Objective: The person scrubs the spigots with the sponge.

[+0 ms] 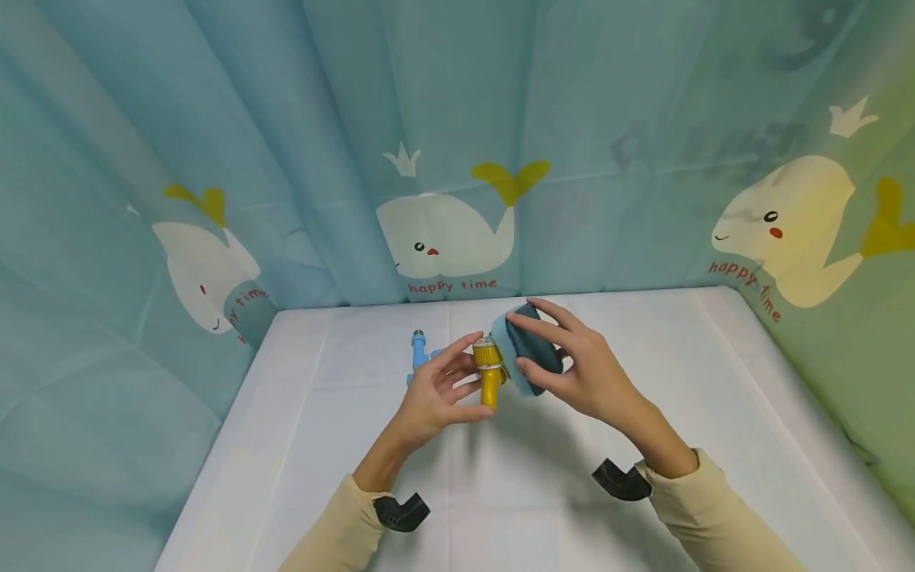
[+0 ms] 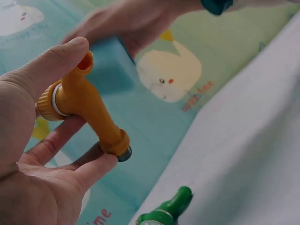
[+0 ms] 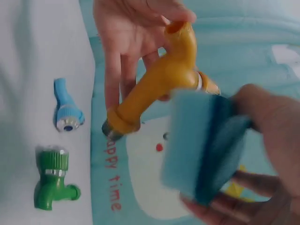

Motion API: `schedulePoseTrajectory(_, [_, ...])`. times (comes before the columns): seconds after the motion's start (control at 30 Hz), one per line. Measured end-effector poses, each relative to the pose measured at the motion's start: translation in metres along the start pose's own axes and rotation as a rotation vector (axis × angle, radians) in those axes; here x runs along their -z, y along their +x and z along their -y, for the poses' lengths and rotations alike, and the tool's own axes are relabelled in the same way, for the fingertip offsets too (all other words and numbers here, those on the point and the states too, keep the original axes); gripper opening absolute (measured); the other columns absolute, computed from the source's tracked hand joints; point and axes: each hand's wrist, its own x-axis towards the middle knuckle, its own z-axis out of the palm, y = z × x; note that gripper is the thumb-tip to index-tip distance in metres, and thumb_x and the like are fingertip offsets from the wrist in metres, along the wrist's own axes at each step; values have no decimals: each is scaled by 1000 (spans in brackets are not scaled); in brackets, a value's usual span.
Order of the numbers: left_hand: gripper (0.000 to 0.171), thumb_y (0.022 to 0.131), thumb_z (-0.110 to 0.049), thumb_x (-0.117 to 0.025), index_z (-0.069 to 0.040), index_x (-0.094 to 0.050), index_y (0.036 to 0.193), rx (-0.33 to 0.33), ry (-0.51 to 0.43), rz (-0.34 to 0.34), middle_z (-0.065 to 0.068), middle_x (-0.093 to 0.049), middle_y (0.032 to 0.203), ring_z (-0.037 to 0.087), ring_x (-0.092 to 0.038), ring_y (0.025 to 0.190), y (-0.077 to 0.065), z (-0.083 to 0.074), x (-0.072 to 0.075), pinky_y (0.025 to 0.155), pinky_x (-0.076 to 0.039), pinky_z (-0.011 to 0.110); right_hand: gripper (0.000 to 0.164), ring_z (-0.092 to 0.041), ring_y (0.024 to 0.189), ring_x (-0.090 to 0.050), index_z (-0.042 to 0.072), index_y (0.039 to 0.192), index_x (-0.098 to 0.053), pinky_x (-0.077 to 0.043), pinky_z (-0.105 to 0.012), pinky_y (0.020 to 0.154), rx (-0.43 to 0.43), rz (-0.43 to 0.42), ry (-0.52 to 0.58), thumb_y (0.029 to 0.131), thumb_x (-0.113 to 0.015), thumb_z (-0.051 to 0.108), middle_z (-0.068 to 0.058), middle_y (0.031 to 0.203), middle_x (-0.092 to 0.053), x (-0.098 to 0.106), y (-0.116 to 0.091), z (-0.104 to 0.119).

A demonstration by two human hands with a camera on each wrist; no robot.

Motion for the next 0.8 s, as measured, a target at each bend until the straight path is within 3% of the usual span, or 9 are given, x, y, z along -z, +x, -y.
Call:
schedulePoseTrajectory(0.2, [95,78,-16,-92,-7,-39,157,11,-58,-26,15,-58,125,30,-59,120,3,-2,-2,99,-54,43,59,-25,107,-65,19,140,-66,-57,-33,67,88,-38,-18,84,-83,9,-12,156,-46,-8,-6,4])
schedulePoseTrajectory(0.3, [96,78,-13,-91,-9,-38,158,25,-79,-57,13,-59,124,27,-60,118,3,-2,-2,98,-55,41,60,-25,106,-65,18,137,-67,-58,-34,68,79,-70,-21,81,-85,7,-11,155,-47,-12,-12,3])
schedulePoseTrajectory(0.43, [96,78,-10,-91,-8,-39,158,12,-85,-88,13,-59,123,25,-61,115,5,-1,0,96,-57,37,57,-24,111,-64,20,140,-66,-59,-35,74,97,-16,35,86,-83,12,-11,157,-44,-19,-20,5])
schedulePoseTrajectory(0.53, [95,79,-9,-91,-7,-39,158,2,-107,-101,14,-58,124,27,-60,116,5,-1,1,96,-56,37,57,-26,113,-63,22,141,-65,-59,-36,75,88,8,-22,87,-82,14,-13,158,-44,-25,-25,1])
schedulePoseTrajectory(0.63, [94,80,-9,-90,-7,-37,158,1,-120,-119,15,-57,125,29,-60,117,5,-1,2,98,-55,39,60,-27,109,-65,22,139,-66,-59,-35,71,36,-23,-63,83,-85,11,-12,156,-46,-28,-31,-6])
schedulePoseTrajectory(0.8, [95,80,-12,-90,-9,-36,159,5,-150,-106,15,-57,126,30,-59,117,7,-1,0,98,-55,37,57,-23,102,-66,20,139,-67,-60,-34,71,21,-65,64,85,-83,12,-11,156,-46,-31,-34,-4])
